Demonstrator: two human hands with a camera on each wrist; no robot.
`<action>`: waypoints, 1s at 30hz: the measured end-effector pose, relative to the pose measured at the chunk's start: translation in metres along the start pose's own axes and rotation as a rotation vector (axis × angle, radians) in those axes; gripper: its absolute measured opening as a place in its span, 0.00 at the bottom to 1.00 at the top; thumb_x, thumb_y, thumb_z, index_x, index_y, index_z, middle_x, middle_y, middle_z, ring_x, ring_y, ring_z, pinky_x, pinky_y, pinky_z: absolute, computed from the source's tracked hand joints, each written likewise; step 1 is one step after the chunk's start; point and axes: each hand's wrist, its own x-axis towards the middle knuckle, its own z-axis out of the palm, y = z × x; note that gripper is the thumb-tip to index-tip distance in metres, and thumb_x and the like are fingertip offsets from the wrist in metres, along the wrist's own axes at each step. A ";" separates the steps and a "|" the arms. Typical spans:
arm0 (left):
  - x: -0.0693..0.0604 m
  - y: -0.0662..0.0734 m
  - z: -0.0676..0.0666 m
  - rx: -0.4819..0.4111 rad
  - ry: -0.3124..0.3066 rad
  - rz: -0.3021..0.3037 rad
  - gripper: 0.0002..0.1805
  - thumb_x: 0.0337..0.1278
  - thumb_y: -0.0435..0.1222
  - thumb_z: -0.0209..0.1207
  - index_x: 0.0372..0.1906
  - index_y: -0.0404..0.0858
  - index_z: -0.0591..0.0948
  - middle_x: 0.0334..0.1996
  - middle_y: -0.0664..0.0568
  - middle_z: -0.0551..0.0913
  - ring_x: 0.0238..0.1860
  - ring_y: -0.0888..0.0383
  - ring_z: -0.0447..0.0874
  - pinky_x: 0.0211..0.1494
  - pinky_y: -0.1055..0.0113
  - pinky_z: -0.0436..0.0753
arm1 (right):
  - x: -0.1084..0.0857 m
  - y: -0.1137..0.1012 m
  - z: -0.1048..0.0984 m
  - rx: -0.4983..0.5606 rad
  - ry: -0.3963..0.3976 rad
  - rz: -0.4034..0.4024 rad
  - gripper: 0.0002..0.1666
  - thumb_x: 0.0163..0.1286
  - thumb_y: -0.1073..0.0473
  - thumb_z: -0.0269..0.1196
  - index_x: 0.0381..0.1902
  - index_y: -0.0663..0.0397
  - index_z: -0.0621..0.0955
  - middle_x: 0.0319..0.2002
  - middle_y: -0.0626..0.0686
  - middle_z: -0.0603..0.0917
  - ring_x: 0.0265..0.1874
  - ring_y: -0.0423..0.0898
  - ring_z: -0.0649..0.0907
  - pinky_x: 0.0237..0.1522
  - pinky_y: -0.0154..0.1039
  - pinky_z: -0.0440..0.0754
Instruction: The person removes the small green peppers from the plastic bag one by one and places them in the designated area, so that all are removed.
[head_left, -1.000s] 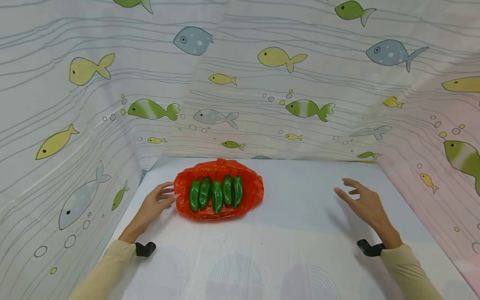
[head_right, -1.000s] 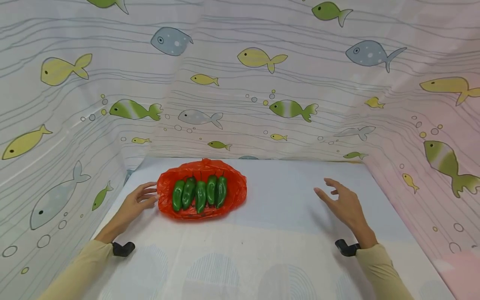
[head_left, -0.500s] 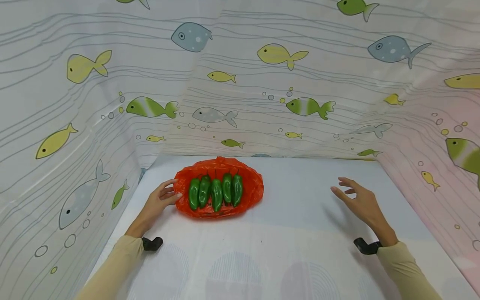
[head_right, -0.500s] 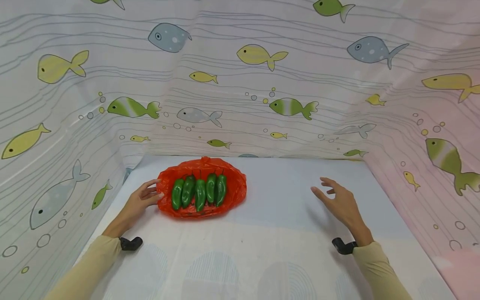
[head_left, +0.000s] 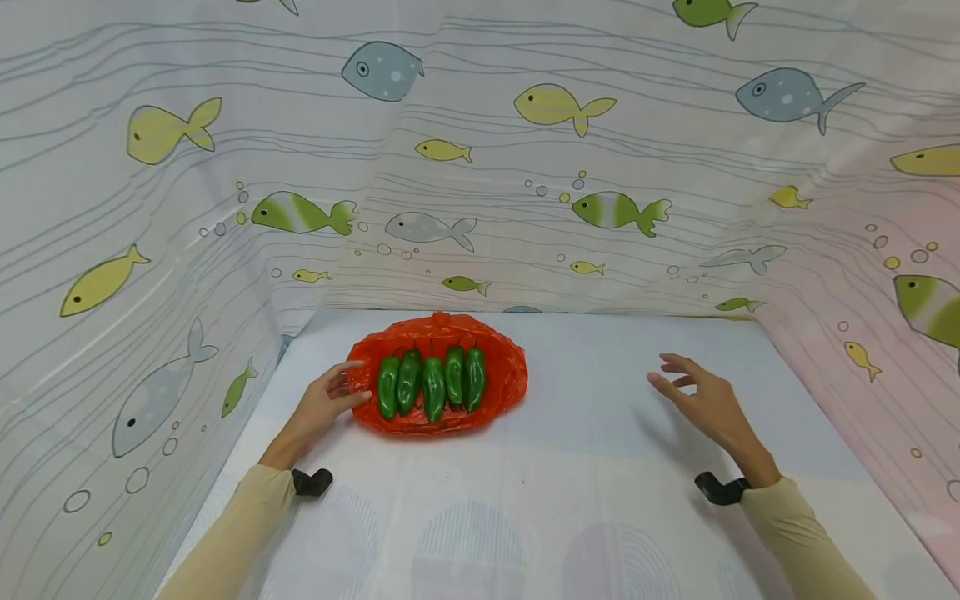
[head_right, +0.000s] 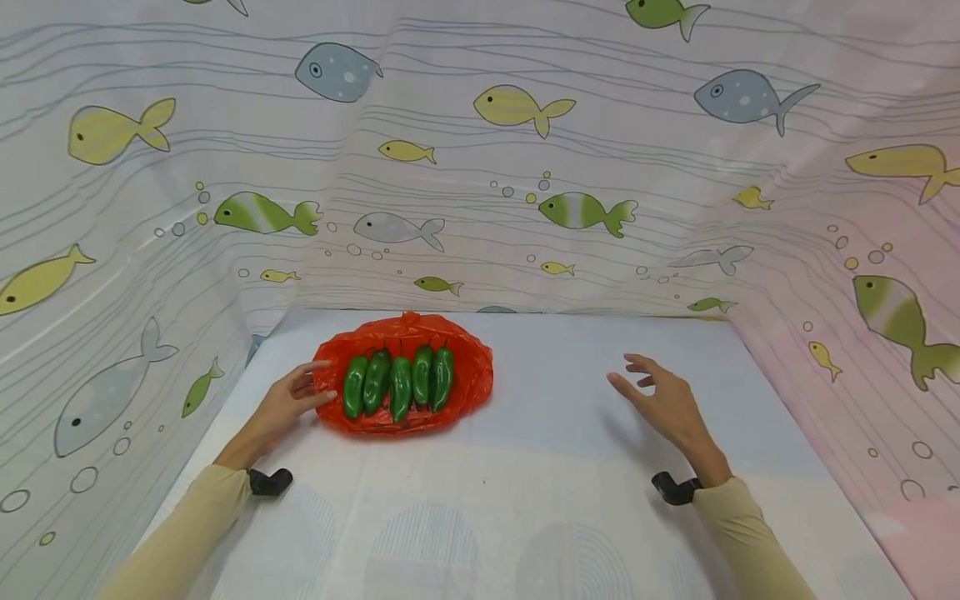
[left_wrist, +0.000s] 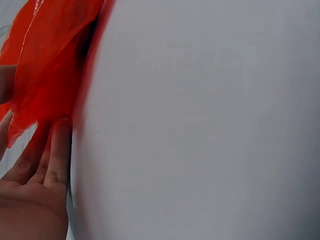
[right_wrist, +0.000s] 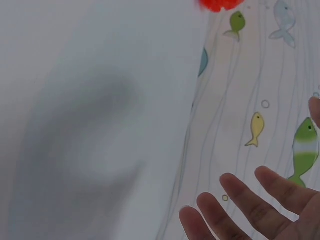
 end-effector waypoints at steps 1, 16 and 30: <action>0.001 -0.001 0.000 0.005 -0.002 0.002 0.38 0.65 0.41 0.69 0.76 0.42 0.67 0.70 0.34 0.70 0.65 0.38 0.72 0.57 0.72 0.77 | 0.001 -0.001 0.001 0.004 -0.005 -0.001 0.44 0.75 0.31 0.57 0.76 0.53 0.68 0.66 0.64 0.77 0.59 0.65 0.79 0.50 0.65 0.79; 0.003 -0.004 0.001 -0.038 -0.027 0.018 0.42 0.60 0.36 0.72 0.77 0.42 0.65 0.70 0.35 0.71 0.65 0.39 0.73 0.53 0.76 0.78 | 0.012 -0.022 0.021 0.035 -0.063 -0.012 0.45 0.73 0.27 0.57 0.76 0.48 0.69 0.65 0.60 0.79 0.59 0.61 0.80 0.53 0.66 0.77; 0.009 -0.006 0.001 -0.087 -0.079 -0.021 0.45 0.59 0.33 0.72 0.78 0.41 0.63 0.71 0.35 0.67 0.67 0.39 0.69 0.55 0.75 0.77 | 0.030 -0.046 0.042 0.104 -0.118 -0.069 0.41 0.72 0.28 0.58 0.74 0.42 0.72 0.62 0.55 0.82 0.58 0.57 0.81 0.54 0.63 0.77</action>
